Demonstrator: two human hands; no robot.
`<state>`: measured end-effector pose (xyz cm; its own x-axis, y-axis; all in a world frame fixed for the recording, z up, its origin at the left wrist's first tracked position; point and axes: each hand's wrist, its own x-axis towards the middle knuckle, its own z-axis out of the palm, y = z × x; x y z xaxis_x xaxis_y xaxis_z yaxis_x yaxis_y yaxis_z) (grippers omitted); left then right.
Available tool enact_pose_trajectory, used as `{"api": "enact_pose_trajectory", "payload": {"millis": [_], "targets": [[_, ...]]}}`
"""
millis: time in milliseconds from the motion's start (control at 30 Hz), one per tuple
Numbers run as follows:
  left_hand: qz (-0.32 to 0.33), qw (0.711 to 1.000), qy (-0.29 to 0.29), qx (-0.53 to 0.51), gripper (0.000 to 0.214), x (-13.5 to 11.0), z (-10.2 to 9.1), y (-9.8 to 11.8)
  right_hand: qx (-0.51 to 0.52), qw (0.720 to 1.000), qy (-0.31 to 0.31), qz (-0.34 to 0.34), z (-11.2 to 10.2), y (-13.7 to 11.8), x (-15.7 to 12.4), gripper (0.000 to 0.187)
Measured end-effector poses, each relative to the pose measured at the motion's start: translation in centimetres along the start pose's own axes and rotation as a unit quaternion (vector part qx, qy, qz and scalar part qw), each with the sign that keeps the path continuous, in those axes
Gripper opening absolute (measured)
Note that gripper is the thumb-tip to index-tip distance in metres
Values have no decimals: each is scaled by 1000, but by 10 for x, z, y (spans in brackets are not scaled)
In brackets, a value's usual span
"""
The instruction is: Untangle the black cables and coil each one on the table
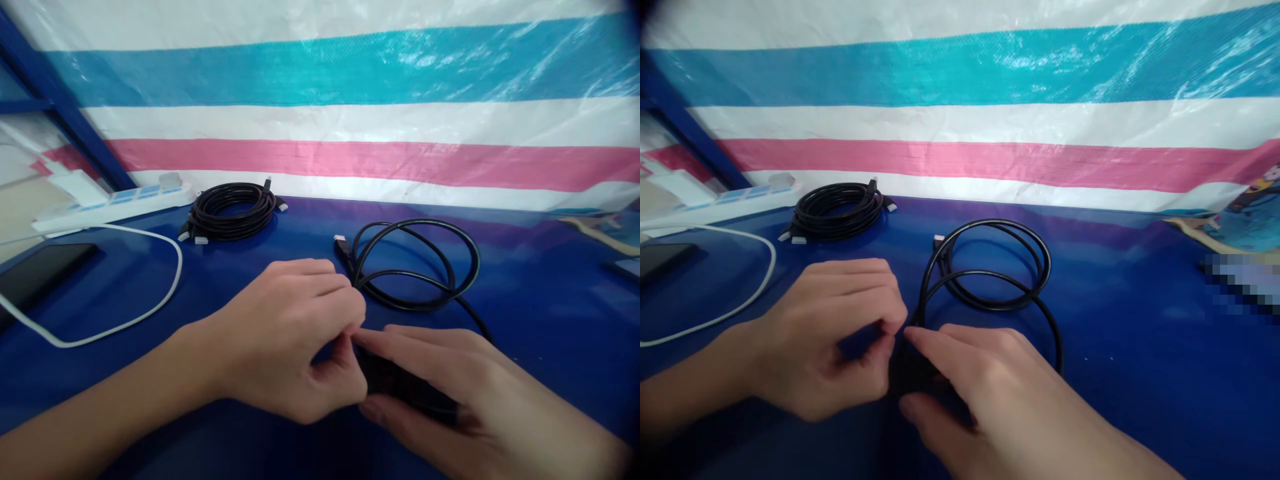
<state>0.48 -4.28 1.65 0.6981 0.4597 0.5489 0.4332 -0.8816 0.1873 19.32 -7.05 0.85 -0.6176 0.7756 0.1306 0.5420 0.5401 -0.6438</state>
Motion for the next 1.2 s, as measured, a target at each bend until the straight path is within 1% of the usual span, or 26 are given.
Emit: {"api": "enact_pose_trajectory", "payload": {"millis": [100,200,267,333,400,533,633,700,833,900,1000,1067,1133,1200], "targets": [[-12,999,0,-44,12,0,-5,-2,11,1000,27,-11,0,5,-1,24],[5,999,1,-41,11,1,-6,-4,14,1000,22,-7,1,6,-2,24],[10,1000,-16,-25,10,2,-4,-4,11,1000,7,2,1,5,-2,19],[4,999,-47,0,9,2,-2,-3,-1,1000,-15,19,2,4,-2,11],[0,997,-69,28,10,2,0,-1,-23,999,-30,33,3,3,-2,9],[4,993,-77,91,12,2,5,5,-84,995,-31,34,7,2,-5,9],[11,990,-65,127,17,4,7,10,-133,991,-12,17,11,5,-9,9],[4,990,-58,131,18,6,8,14,-167,986,15,-6,14,8,-12,8],[-65,989,-73,107,20,8,10,20,-212,974,67,-47,17,10,-16,6],[-75,989,-58,113,19,7,13,21,-212,973,75,-46,17,10,-16,6],[-50,987,-27,149,20,6,17,20,-206,975,75,-39,17,8,-17,7],[-37,986,-17,164,20,5,19,19,-206,975,69,-38,18,9,-16,10],[-33,986,-3,166,20,3,21,19,-197,977,64,-54,19,11,-15,10],[-28,985,29,166,18,1,22,18,-186,977,69,-77,21,12,-14,10]]}}
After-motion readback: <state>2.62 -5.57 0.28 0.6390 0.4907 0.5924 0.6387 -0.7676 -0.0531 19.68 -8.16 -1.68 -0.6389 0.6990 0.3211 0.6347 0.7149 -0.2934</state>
